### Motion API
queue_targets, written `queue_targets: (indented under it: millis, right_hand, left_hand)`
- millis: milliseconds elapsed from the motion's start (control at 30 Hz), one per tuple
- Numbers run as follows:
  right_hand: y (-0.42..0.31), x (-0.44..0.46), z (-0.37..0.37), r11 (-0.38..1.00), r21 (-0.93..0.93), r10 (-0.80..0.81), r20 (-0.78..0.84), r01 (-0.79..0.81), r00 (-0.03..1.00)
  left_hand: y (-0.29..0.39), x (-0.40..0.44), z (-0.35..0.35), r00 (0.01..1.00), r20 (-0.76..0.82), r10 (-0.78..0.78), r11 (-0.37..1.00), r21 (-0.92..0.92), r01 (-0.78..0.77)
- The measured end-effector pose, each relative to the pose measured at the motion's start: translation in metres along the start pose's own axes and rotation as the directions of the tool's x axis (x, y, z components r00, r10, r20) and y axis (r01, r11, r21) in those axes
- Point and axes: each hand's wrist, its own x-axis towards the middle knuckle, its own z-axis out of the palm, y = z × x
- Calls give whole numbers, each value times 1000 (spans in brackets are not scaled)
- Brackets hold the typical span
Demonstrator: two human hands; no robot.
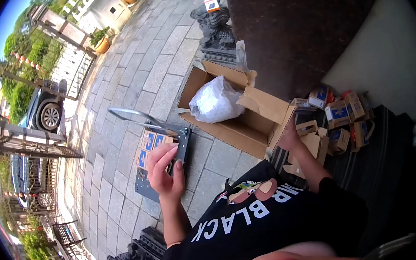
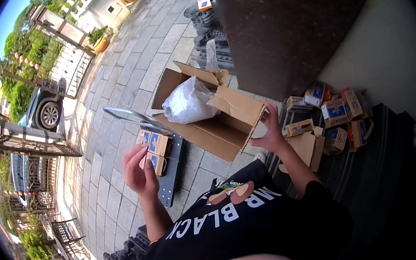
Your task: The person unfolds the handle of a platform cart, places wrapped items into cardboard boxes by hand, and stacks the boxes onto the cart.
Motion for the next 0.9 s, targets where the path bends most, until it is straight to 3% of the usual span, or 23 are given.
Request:
queue_targets:
  millis: [67,100,133,167,233,267,300,367,433,500,567,600,633,700,800,867,900]
  right_hand:
    - [-41,19,54,991,-7,-130,145,133,981]
    - [-56,23,83,975,22,-221,205,222,953]
    - [-59,21,112,971,150,-221,268,186,938]
    - [-66,15,137,970,164,-224,340,178,913]
    - [-80,6,183,960,188,-270,417,209,868]
    - [-86,3,203,935,58,-338,447,350,828]
    - [-88,0,224,928,77,-355,478,364,804]
    - [-84,-24,258,946,234,-315,511,224,799]
    - [-86,-39,288,955,251,-279,569,159,773]
    - [-79,-49,314,962,267,-211,622,48,754]
    - [-70,-53,334,970,240,-183,674,22,716]
    - [-69,-51,346,969,247,-185,663,21,725]
    - [-70,-47,357,967,254,-185,654,17,734]
    - [-75,-42,377,963,266,-213,670,38,711]
    - [-85,-29,415,962,262,-255,749,81,611]
    - [-87,-24,444,959,275,-263,784,66,562]
    - [-87,-22,458,961,271,-258,808,55,530]
  left_hand:
    - [21,17,-56,991,117,60,990,121,-74]
    - [25,23,-76,982,184,-34,985,175,1]
    - [17,18,-93,965,229,-130,968,241,73]
    - [8,7,-110,931,244,-270,942,267,203]
    - [-14,-24,-148,927,228,-299,855,495,154]
    - [-17,-42,-168,930,182,-319,837,515,186]
    - [-17,-61,-187,927,139,-348,807,548,221]
    - [-19,-97,-215,908,90,-409,765,577,287]
    - [-29,-123,-238,733,171,-659,647,625,437]
    - [-50,-144,-263,700,156,-697,635,588,501]
    - [-63,-158,-298,829,66,-556,754,460,469]
    - [-57,-154,-318,830,-27,-558,765,372,526]
    - [-48,-152,-335,746,-97,-658,703,275,656]
    - [-46,-160,-352,655,-89,-751,608,296,737]
    - [-82,-192,-332,772,-3,-635,690,446,570]
    - [-101,-202,-322,568,96,-817,547,441,712]
    - [-119,-214,-322,511,115,-852,504,446,740]
